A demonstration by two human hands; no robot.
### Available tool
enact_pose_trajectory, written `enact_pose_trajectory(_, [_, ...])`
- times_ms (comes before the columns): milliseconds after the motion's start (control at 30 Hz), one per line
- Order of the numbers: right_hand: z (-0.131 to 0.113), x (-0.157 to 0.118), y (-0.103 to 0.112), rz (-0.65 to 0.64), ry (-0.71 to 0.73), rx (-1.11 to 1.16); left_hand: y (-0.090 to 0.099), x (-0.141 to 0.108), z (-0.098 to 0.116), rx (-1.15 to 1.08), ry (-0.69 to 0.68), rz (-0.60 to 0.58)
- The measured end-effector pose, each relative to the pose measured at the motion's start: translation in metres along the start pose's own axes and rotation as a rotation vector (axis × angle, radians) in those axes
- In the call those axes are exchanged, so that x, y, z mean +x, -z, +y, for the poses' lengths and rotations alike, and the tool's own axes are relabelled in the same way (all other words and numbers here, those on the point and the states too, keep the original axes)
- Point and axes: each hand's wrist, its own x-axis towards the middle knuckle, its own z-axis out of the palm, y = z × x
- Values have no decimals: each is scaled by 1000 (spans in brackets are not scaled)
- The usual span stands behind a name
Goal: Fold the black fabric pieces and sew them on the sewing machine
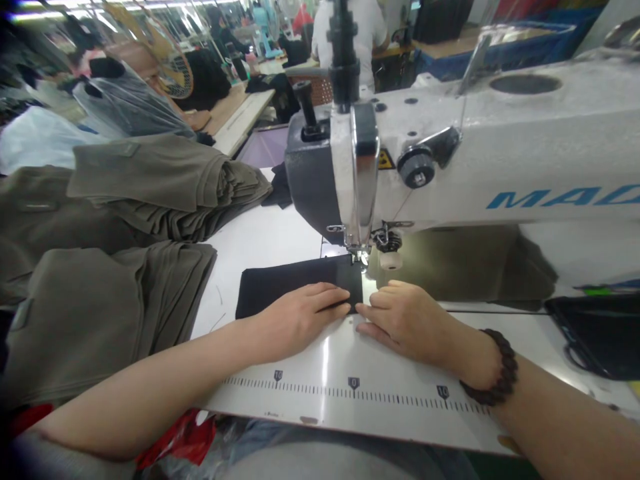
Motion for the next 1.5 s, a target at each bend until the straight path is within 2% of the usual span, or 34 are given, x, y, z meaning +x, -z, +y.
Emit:
enact_pose_trajectory(267, [4,2,-3,-33,-70,-66,-6,5,-9,10,28,-6])
enact_pose_trajectory(600, [10,6,-11,-44,-263,-89,-7,18,-35,45,14,40])
enact_pose_trajectory(900, [9,6,-12,-40,-288,-119,0,30,-48,50,66,23])
enact_pose_trajectory(1167, [9,8,-12,-35,-262,-139,-4,37,-58,60,82,61])
enact_pose_trajectory(1300, [7,7,-7,8,-247,-142,-4,36,-60,51,78,61])
enact_pose_trajectory(1433, [13,1,2,98,-414,-313,0,35,-60,51,102,31])
enact_pose_trajectory(1500, [18,-5,5,72,-502,-387,3,35,-59,64,104,-8])
